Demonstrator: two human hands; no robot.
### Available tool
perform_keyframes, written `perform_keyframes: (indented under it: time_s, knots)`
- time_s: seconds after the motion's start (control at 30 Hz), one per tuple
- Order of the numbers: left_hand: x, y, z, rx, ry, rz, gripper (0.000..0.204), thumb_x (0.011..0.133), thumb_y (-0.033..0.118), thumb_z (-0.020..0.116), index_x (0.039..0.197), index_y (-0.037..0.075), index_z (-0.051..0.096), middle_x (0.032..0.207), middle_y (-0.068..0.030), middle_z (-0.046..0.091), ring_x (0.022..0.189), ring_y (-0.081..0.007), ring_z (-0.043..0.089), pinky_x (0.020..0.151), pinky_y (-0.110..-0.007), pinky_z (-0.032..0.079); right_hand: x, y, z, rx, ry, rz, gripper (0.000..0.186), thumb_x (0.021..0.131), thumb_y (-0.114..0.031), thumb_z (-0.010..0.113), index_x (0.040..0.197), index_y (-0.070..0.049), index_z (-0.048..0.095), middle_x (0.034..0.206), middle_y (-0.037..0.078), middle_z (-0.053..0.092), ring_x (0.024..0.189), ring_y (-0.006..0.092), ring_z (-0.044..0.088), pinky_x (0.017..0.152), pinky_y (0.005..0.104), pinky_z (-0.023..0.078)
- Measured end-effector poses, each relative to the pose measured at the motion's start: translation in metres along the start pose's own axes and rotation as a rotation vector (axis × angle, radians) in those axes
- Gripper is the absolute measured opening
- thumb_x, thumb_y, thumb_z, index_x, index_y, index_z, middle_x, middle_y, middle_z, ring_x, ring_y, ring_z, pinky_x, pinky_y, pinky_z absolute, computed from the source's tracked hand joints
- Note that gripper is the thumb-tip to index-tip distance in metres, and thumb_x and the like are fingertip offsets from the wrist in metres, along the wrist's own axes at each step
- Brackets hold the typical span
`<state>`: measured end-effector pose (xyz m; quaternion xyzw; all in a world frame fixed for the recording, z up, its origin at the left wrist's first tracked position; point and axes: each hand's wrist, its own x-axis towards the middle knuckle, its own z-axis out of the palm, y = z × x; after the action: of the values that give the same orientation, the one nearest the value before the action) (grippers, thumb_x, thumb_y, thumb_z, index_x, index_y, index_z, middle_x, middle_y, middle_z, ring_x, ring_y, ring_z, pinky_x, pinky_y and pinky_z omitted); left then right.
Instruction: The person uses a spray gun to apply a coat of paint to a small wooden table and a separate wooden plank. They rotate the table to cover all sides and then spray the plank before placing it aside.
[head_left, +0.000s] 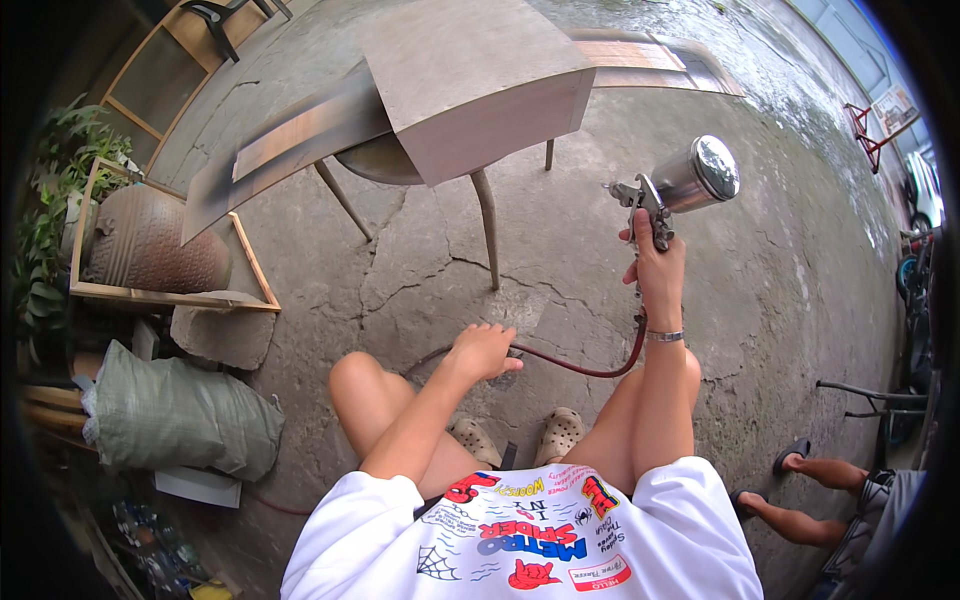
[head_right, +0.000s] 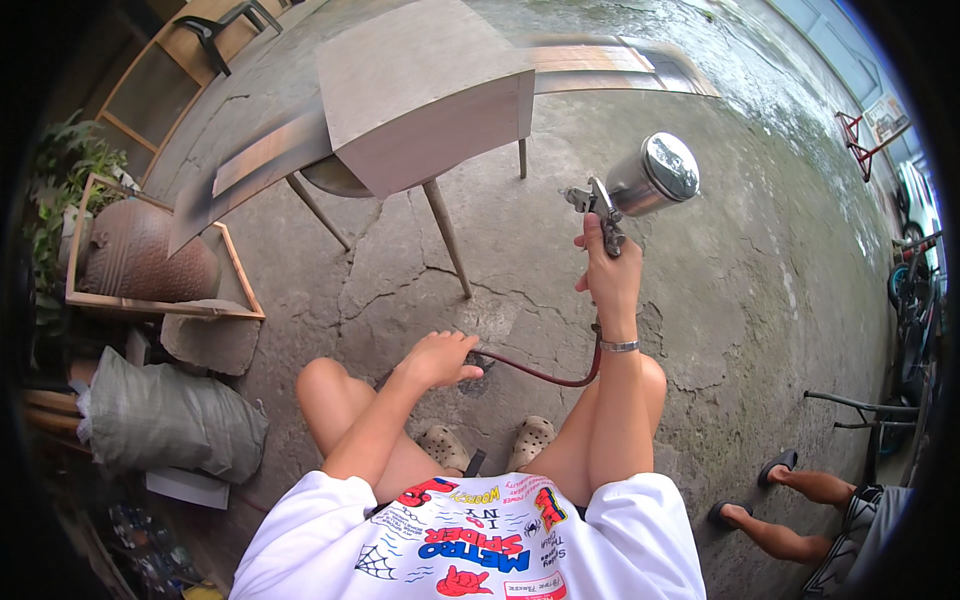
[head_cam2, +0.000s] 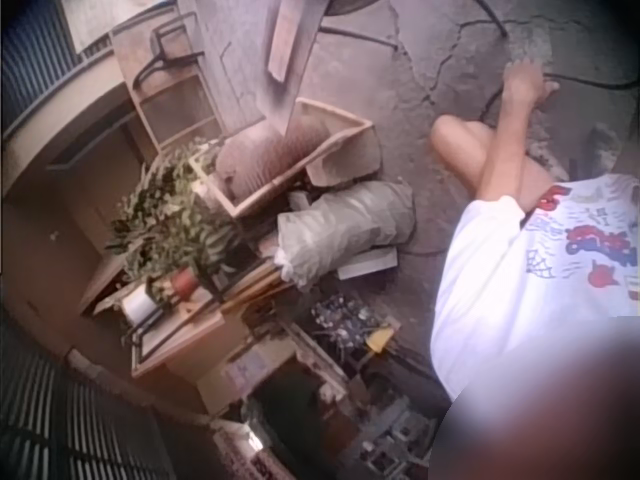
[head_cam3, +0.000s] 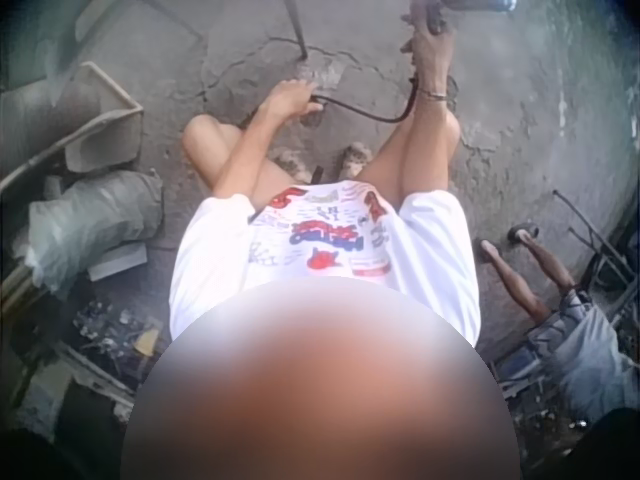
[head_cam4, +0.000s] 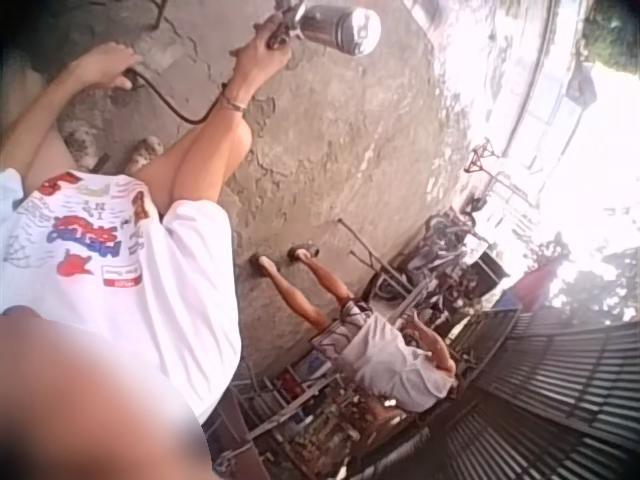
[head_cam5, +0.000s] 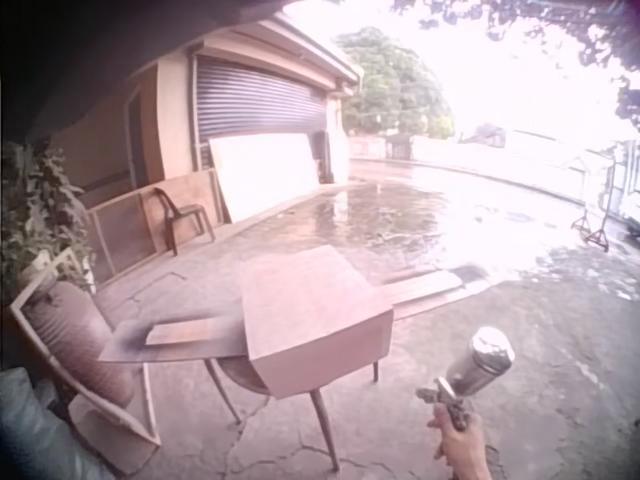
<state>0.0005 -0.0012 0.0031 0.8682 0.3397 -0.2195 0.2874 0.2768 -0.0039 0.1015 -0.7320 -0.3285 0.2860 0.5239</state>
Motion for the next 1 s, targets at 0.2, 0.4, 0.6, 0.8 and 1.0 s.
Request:
perform_keyframes:
  time_s: [0.2,0.4,0.6,0.8,1.0]
  knots:
    - [-0.001,-0.001,-0.004,-0.011,0.005,0.0,0.07,0.094,0.051,0.065,0.146,0.006,0.049,0.133,-0.0187,0.062,0.125,-0.0364,0.058,0.106,-0.048,0.045,-0.002,-0.002,0.003,0.031,0.037,-0.042,0.063,0.096,-0.055,0.066,0.085,0.007,0.068,0.07,0.008,0.065,0.038,0.0137,0.054,0.034,0.028,0.038]
    - [-0.006,-0.029,-0.033,-0.138,0.113,-0.085,0.067,0.095,0.049,0.064,0.147,0.008,0.049,0.137,-0.0211,0.06,0.128,-0.0377,0.056,0.107,-0.048,0.045,-0.001,-0.001,-0.001,0.012,0.018,-0.015,0.057,0.098,-0.053,0.065,0.094,0.004,0.071,0.081,0.01,0.073,0.039,0.0115,0.052,0.033,0.0265,0.04]
    - [-0.029,-0.115,-0.07,-1.092,0.794,-0.249,0.041,0.107,0.039,0.049,0.128,0.006,0.062,0.117,-0.01,0.072,0.106,-0.0241,0.068,0.093,-0.038,0.05,-0.004,-0.003,-0.003,0.005,0.045,-0.025,0.06,0.098,-0.055,0.063,0.093,0.004,0.07,0.081,0.01,0.073,0.038,0.0115,0.052,0.034,0.0262,0.037]
    - [-0.052,-0.151,-0.099,-1.664,1.256,-0.008,0.036,0.109,0.035,0.046,0.124,0.005,0.058,0.112,-0.0081,0.067,0.099,-0.0202,0.067,0.083,-0.036,0.05,-0.005,-0.007,-0.008,0.024,0.032,-0.027,0.063,0.096,-0.058,0.064,0.095,0.006,0.069,0.082,0.011,0.072,0.038,0.0123,0.053,0.034,0.0271,0.038]
    - [-0.055,-0.21,-0.132,-1.8,1.474,-0.107,0.043,0.105,0.037,0.053,0.132,0.003,0.05,0.117,-0.01,0.063,0.1,-0.0226,0.066,0.082,-0.038,0.05,-0.007,-0.008,-0.011,0.013,0.042,-0.037,0.064,0.096,-0.058,0.064,0.095,0.005,0.07,0.083,0.012,0.073,0.038,0.0126,0.054,0.034,0.0268,0.039]
